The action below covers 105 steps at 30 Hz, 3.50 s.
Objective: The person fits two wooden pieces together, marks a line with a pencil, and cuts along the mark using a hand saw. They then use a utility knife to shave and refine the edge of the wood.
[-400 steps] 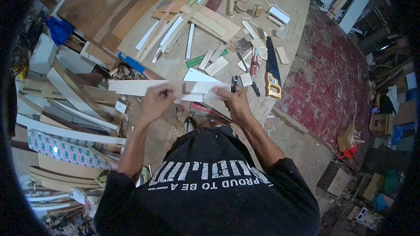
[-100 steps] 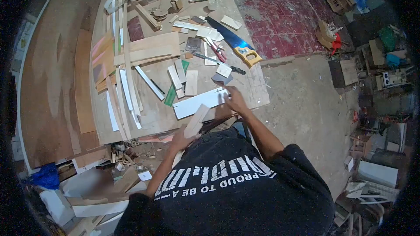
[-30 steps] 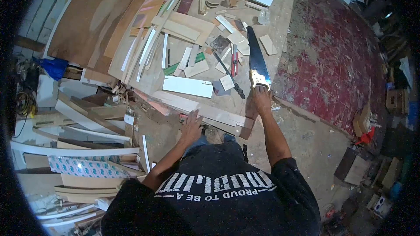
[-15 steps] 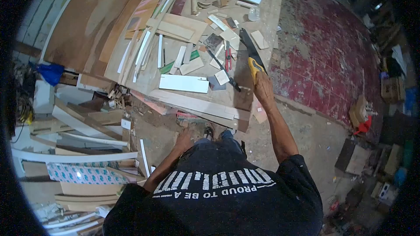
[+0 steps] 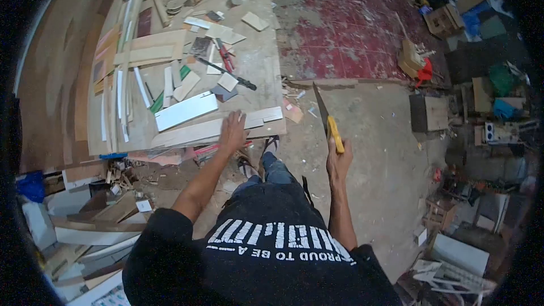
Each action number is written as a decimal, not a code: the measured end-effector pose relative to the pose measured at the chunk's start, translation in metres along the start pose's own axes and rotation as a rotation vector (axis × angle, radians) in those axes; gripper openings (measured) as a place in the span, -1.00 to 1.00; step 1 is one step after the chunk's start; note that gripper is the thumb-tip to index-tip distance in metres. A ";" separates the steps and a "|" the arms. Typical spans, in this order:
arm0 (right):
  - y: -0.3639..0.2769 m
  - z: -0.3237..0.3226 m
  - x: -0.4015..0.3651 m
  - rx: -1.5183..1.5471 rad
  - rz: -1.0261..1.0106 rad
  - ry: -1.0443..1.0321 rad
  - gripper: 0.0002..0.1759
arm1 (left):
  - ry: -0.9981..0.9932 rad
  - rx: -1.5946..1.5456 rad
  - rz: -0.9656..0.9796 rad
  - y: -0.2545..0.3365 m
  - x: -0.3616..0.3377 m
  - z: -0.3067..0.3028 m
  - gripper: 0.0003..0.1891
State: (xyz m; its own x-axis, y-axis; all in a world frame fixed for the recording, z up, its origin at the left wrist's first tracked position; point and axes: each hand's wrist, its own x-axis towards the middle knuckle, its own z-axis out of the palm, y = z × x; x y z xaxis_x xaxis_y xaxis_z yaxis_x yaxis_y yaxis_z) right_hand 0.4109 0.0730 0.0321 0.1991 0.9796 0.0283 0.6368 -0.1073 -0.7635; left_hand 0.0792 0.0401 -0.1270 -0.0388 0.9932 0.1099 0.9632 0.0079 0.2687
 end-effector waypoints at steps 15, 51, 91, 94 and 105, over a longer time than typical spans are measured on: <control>0.048 -0.037 -0.054 0.067 0.283 -0.026 -0.61 | -0.159 -0.083 -0.024 0.065 0.058 0.036 -0.26; -0.013 0.021 -0.057 0.265 0.067 -0.290 -0.47 | -0.120 -0.224 -0.461 0.100 0.091 0.073 -0.46; 0.008 0.008 -0.100 0.221 0.074 -0.241 -0.45 | -0.226 -0.208 -0.498 0.113 0.085 0.077 -0.49; 0.010 0.010 -0.105 0.236 0.063 -0.242 -0.45 | -0.199 -0.187 -0.501 0.113 0.086 0.081 -0.51; 0.016 0.020 -0.120 0.221 -0.005 -0.215 -0.45 | -0.278 -0.199 -0.553 0.120 0.091 0.066 -0.41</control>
State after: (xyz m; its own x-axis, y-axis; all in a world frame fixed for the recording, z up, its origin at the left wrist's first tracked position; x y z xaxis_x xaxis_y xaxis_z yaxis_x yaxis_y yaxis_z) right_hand 0.3824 -0.0429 0.0035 0.0195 0.9960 -0.0869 0.4553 -0.0862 -0.8862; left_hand 0.2089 0.1392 -0.1482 -0.4189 0.8421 -0.3396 0.7523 0.5313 0.3895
